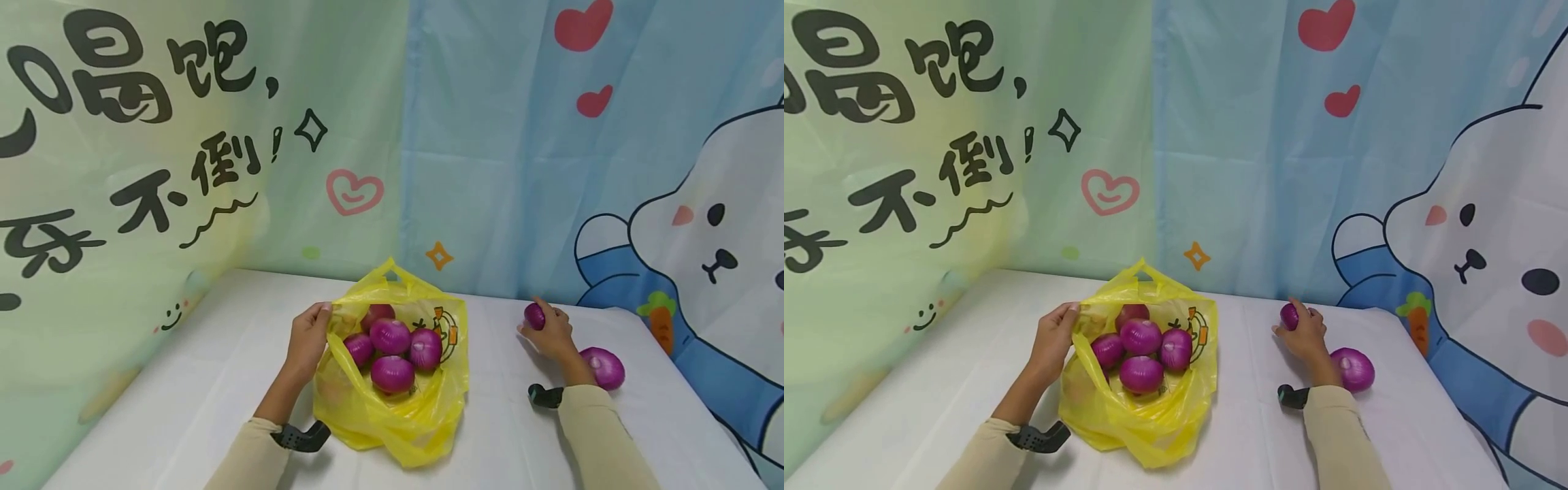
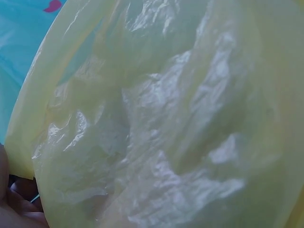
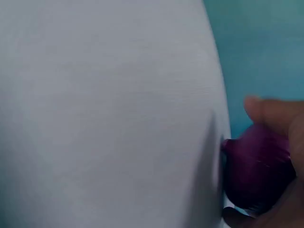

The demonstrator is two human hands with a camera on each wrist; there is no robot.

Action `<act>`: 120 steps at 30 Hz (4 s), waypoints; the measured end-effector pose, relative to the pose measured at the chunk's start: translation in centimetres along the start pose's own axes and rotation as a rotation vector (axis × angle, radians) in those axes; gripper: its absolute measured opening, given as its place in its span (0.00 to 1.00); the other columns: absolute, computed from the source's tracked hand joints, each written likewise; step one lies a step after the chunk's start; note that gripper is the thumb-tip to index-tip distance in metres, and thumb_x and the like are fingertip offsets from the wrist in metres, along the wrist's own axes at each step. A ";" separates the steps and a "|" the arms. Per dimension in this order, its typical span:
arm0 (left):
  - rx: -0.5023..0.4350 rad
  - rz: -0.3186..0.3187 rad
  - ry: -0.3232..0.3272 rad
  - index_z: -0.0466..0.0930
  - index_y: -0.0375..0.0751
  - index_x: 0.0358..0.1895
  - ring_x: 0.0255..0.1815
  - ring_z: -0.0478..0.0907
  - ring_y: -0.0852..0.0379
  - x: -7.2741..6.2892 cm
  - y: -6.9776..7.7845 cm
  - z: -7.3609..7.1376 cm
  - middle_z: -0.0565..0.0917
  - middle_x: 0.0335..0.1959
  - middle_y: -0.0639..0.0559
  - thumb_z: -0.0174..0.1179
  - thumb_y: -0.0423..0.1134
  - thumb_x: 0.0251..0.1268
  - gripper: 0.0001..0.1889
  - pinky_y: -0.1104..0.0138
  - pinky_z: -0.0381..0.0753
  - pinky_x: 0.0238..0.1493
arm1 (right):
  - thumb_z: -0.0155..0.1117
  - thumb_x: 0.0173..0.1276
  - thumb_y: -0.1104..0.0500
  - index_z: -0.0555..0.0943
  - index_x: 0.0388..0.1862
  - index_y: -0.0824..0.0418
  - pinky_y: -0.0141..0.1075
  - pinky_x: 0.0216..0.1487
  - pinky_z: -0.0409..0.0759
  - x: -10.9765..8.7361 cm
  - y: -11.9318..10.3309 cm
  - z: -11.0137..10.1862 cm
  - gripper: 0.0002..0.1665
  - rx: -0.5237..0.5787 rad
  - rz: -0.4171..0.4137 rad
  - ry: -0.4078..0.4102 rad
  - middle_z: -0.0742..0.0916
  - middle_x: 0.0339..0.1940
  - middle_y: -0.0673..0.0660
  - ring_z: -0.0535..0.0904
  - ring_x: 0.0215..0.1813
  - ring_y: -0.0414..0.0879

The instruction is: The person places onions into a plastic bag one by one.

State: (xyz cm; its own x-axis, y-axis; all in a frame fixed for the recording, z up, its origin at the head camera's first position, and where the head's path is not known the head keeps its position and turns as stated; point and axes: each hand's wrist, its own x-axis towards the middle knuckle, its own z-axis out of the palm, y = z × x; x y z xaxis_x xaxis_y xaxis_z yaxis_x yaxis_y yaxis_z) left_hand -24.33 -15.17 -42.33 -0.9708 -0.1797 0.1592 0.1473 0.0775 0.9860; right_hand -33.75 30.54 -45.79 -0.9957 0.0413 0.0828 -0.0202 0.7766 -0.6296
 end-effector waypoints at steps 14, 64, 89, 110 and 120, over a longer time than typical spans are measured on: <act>0.037 -0.027 0.006 0.80 0.38 0.55 0.44 0.77 0.52 0.3 -0.4 -0.2 0.81 0.46 0.43 0.45 0.51 0.78 0.22 0.68 0.78 0.44 | 0.63 0.66 0.66 0.59 0.74 0.67 0.66 0.57 0.67 -0.1 -0.9 -0.2 0.39 0.093 -0.093 0.092 0.63 0.65 0.79 0.60 0.64 0.76; -0.018 -0.016 -0.006 0.79 0.35 0.54 0.43 0.77 0.52 0.1 0.0 0.2 0.80 0.45 0.41 0.45 0.47 0.78 0.20 0.68 0.79 0.43 | 0.62 0.69 0.66 0.61 0.74 0.61 0.46 0.53 0.79 -5.1 -16.2 -1.3 0.37 0.646 -0.597 -0.461 0.70 0.67 0.66 0.75 0.60 0.58; -0.012 -0.018 0.008 0.80 0.34 0.53 0.43 0.77 0.53 0.2 -0.2 0.2 0.81 0.45 0.42 0.46 0.46 0.78 0.20 0.70 0.78 0.43 | 0.65 0.68 0.59 0.68 0.72 0.55 0.44 0.54 0.78 -4.6 -19.0 6.4 0.33 0.487 -0.659 -0.737 0.77 0.63 0.54 0.75 0.59 0.51; -0.014 0.002 0.007 0.80 0.33 0.52 0.37 0.76 0.54 0.3 -0.2 0.0 0.80 0.41 0.42 0.46 0.47 0.78 0.21 0.70 0.78 0.37 | 0.70 0.63 0.46 0.66 0.73 0.42 0.48 0.55 0.77 -5.8 -22.4 10.5 0.41 0.304 -0.543 -0.574 0.74 0.65 0.50 0.73 0.61 0.48; -0.025 0.015 0.005 0.80 0.33 0.53 0.39 0.76 0.54 0.4 -0.2 -0.2 0.81 0.42 0.42 0.46 0.47 0.78 0.21 0.70 0.78 0.40 | 0.71 0.63 0.48 0.67 0.72 0.50 0.45 0.57 0.76 -5.6 -21.8 9.9 0.40 0.364 -0.603 -0.566 0.74 0.67 0.56 0.73 0.62 0.49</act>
State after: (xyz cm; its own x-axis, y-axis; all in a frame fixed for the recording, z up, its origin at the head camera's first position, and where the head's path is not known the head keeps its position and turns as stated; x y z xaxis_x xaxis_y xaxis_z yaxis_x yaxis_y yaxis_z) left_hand -24.70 -15.49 -42.44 -0.9674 -0.1840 0.1742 0.1667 0.0559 0.9844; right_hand -28.65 7.16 -40.20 -0.7006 -0.6985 0.1458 -0.4843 0.3155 -0.8160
